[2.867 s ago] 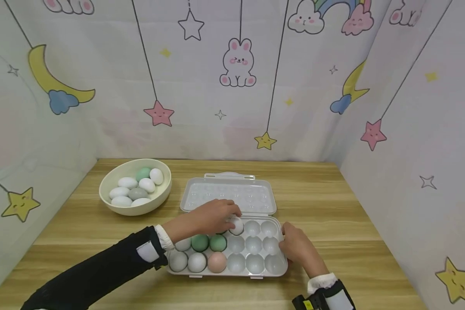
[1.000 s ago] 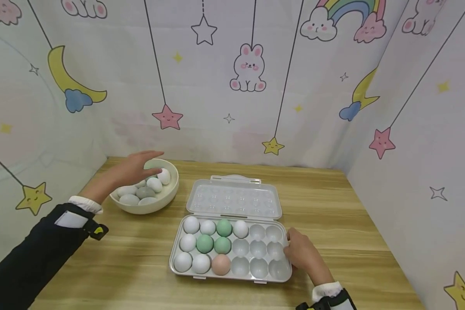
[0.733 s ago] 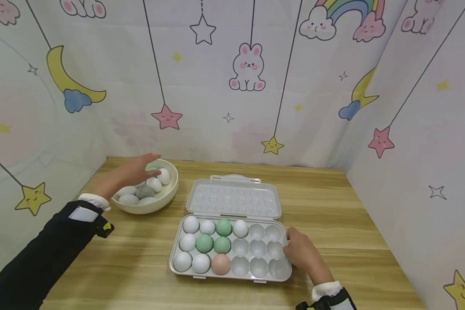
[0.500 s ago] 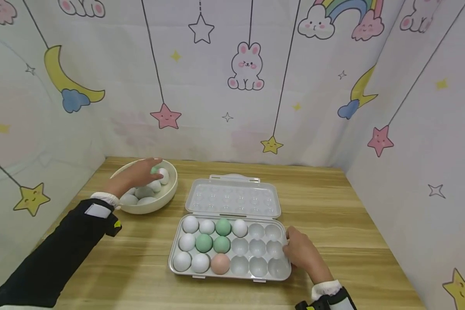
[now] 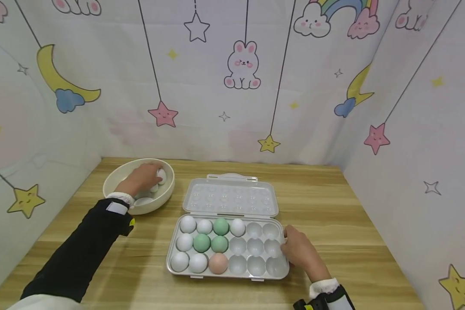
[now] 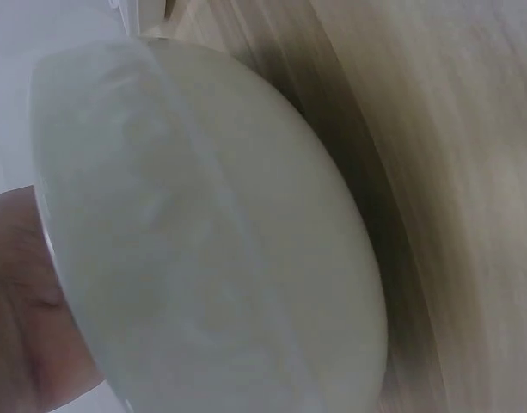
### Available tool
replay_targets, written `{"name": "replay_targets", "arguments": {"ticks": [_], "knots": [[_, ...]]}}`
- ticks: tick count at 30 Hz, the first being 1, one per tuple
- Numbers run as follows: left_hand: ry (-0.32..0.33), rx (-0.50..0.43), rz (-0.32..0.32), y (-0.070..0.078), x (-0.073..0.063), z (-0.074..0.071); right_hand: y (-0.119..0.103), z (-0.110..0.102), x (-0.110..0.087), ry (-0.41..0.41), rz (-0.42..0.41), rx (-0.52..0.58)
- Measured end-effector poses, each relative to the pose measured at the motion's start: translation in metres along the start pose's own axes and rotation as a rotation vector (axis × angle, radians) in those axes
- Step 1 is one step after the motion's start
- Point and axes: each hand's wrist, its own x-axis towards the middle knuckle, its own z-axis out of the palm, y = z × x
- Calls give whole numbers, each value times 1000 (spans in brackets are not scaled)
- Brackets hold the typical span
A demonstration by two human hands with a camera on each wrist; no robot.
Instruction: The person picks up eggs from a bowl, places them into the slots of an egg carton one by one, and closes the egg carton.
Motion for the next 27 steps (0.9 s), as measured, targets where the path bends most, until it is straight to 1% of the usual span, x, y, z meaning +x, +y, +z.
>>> {"name": "replay_targets", "arguments": {"ticks": [6, 10, 18, 24, 27], "knots": [[44, 1, 5, -4, 4, 3, -1, -1, -1, 9, -13, 2], [59, -1, 17, -5, 5, 5, 0, 0, -1, 12, -9, 4], [111, 14, 26, -4, 10, 12, 2, 1, 0, 12, -11, -1], [114, 45, 21, -2, 14, 16, 1, 1, 0, 13, -20, -3], [124, 45, 41, -2, 13, 17, 1, 1, 0, 11, -17, -3]]}}
